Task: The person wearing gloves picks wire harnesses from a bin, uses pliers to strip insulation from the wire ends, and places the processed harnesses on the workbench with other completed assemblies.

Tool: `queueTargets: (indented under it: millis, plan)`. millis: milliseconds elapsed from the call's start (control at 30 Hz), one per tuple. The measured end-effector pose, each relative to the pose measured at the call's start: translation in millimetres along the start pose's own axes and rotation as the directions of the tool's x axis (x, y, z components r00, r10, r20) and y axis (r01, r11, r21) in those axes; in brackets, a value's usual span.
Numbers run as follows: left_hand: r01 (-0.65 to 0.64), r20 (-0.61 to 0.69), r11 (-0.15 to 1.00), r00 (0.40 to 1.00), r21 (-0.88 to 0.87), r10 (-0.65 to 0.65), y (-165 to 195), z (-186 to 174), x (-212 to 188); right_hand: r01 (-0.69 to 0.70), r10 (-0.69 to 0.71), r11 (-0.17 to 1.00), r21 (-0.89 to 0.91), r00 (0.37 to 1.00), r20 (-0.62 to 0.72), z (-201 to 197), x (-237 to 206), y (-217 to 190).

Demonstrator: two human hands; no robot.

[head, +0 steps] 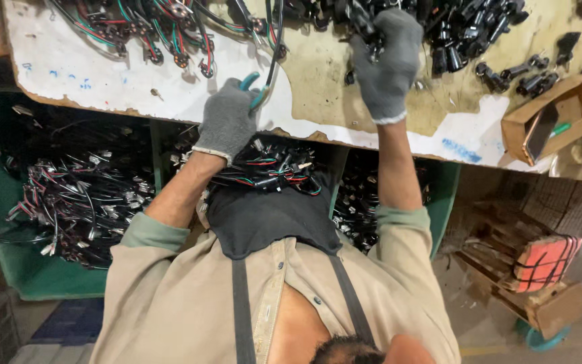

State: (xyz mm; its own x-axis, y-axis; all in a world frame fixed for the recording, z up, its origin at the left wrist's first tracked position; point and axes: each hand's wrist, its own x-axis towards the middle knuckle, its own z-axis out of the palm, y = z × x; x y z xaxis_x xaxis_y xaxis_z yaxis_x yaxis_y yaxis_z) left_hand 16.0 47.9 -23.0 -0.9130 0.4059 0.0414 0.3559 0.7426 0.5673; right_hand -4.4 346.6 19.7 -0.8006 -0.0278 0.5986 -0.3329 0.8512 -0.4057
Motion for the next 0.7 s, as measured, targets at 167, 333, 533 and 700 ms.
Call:
queueTargets:
  millis: [167, 333, 533, 700]
  plan:
    - [-0.005, 0.084, 1.0, 0.996, 0.021, 0.003, 9.4, 1.4, 3.5, -0.256, 0.418, 0.396, 0.882, 0.906, 0.075, -24.7, -4.6, -26.0]
    - [-0.06, 0.008, 0.992, 0.998, -0.111, 0.061, 17.2, -24.4, 13.1, -0.289, 0.374, -0.313, 0.905, 0.838, 0.397, -19.7, -35.9, -70.8]
    - [0.422, 0.386, 0.428, 0.906, -0.8, -0.171, 45.8, -92.7, -11.2, -0.146, -0.088, 0.871, 0.47, 0.893, 0.442, -19.5, -66.3, -90.8]
    - [0.207, 0.227, 0.455, 0.974, -0.866, -0.012, 83.9, -83.7, -24.7, -0.081, -0.175, 0.865, 0.496, 0.877, 0.448, -22.4, -64.0, -96.1]
